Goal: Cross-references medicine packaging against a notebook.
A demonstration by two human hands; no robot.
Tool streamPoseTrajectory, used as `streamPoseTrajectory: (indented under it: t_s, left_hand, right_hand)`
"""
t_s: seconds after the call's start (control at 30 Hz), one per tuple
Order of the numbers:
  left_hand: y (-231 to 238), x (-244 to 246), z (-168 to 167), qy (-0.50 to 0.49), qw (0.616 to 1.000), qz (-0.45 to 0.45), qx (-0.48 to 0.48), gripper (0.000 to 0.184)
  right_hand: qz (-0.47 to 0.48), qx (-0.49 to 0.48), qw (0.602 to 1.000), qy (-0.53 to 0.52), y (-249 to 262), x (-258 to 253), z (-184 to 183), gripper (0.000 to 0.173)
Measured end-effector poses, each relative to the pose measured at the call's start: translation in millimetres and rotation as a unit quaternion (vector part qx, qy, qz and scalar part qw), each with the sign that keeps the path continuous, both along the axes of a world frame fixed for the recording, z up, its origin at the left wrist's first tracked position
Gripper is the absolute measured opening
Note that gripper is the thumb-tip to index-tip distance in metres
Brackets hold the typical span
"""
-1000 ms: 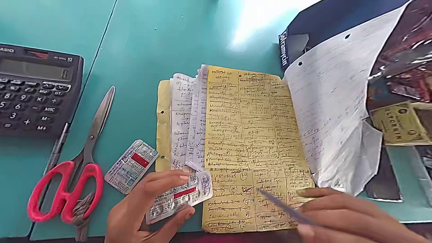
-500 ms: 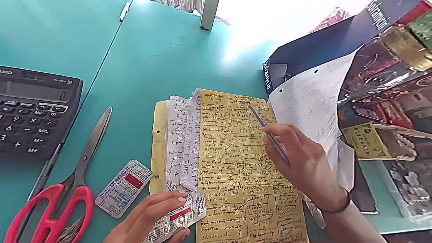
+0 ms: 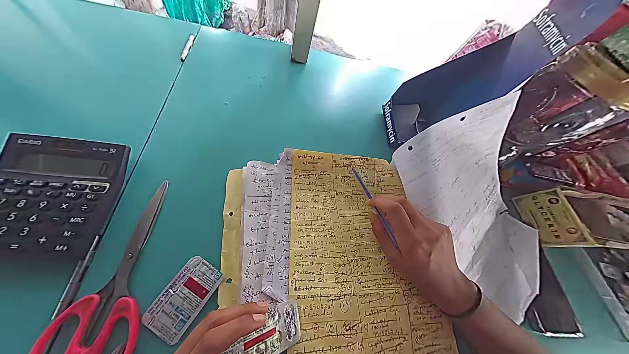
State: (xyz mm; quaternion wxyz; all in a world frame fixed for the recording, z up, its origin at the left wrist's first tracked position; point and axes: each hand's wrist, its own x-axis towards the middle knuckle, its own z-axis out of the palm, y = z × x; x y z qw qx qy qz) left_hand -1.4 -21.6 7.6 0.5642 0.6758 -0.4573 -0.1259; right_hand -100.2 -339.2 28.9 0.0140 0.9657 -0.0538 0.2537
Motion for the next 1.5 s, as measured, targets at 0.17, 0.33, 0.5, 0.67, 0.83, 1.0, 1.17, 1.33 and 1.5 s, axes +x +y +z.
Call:
streamPoseTrajectory:
  t_s: [0.17,0.33,0.5,0.67,0.83,1.0,1.17,1.33,1.5]
  left_hand:
    - [-0.1,1.3,-0.6,0.012,1.000,-0.009,-0.008,0.037]
    - [0.6,0.0,-1.8,0.025,1.000,-0.006,-0.015,0.042]
    - [0.1,0.3,-0.3,0.024,1.000,-0.009,-0.016,0.043]
    - [0.4,0.2,0.5,0.028,0.999,-0.013,-0.013,0.043]
    - [1.1,-0.6,0.7,0.025,1.000,-0.007,-0.002,0.044]
    - [1.1,0.5,0.5,0.023,1.000,-0.008,0.001,0.043]
    - [1.4,0.7,0.1,0.026,1.000,-0.007,0.004,0.041]
    - [1.5,0.4,-1.1,0.016,1.000,-0.006,0.008,0.039]
    - [-0.4,0.4,1.2,0.008,1.000,-0.024,0.012,0.035]
  right_hand:
    - [-0.006,0.014,1.000,0.001,-1.2,-0.7,0.7,0.025]
    - [-0.005,0.019,1.000,-0.003,-1.0,-3.4,-0.2,0.024]
    - [-0.004,0.022,1.000,0.000,-1.6,-3.9,-0.7,0.025]
    - [-0.005,0.028,1.000,0.000,-1.3,-4.8,-0.5,0.025]
    - [-0.004,0.032,0.999,0.007,0.4,-7.6,1.2,0.024]
    - [0.006,0.016,1.000,0.016,6.0,-10.8,3.4,0.025]
    - [0.014,0.006,1.000,0.019,9.6,-12.0,5.1,0.024]
    - [0.010,0.004,1.000,0.018,10.1,-13.2,4.6,0.024]
    - [-0.001,0.006,1.000,0.011,11.6,-15.2,5.5,0.024]
